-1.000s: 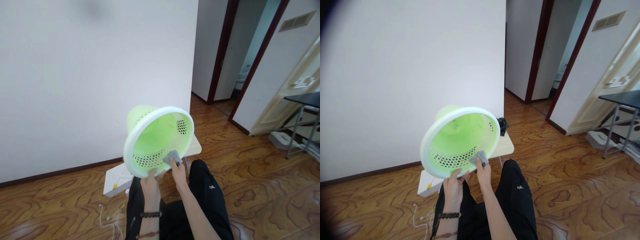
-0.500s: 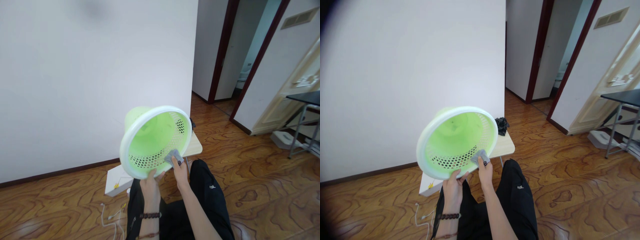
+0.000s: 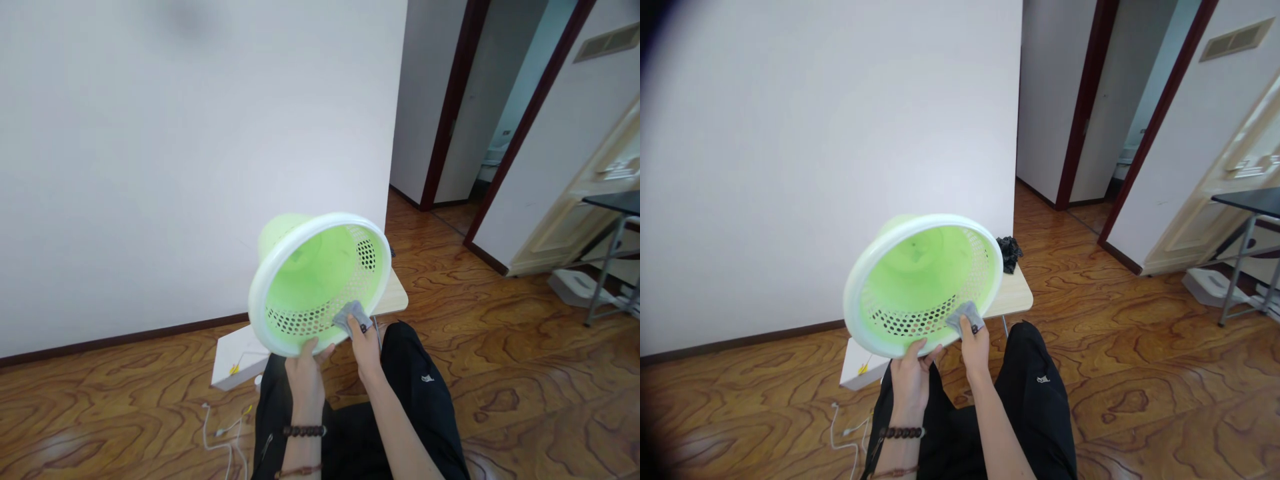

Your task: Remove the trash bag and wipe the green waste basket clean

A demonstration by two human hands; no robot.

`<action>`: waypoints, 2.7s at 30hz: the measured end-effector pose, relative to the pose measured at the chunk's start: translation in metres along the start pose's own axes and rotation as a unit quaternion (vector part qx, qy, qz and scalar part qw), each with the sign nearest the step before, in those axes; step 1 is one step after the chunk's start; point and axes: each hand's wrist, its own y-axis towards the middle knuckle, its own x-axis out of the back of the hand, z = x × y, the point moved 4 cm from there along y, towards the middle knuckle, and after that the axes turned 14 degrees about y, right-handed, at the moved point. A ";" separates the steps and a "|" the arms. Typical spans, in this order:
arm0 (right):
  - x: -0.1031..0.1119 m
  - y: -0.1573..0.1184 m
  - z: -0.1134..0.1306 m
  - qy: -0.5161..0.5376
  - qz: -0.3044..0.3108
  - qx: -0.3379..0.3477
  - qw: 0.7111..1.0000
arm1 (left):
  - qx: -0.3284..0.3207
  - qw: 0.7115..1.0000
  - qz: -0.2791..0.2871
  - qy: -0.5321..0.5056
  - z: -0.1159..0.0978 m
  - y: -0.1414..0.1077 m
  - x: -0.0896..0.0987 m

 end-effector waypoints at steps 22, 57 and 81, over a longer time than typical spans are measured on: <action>0.003 0.000 0.000 0.002 -0.021 -0.004 1.000 | 0.018 1.000 0.004 0.026 -0.006 0.001 -0.002; 0.002 0.006 -0.003 0.007 -0.014 0.031 0.999 | 0.015 0.999 0.016 0.024 -0.001 0.009 0.000; 0.000 0.003 0.001 0.009 -0.010 0.010 1.000 | 0.013 0.999 0.014 0.026 0.000 0.009 0.001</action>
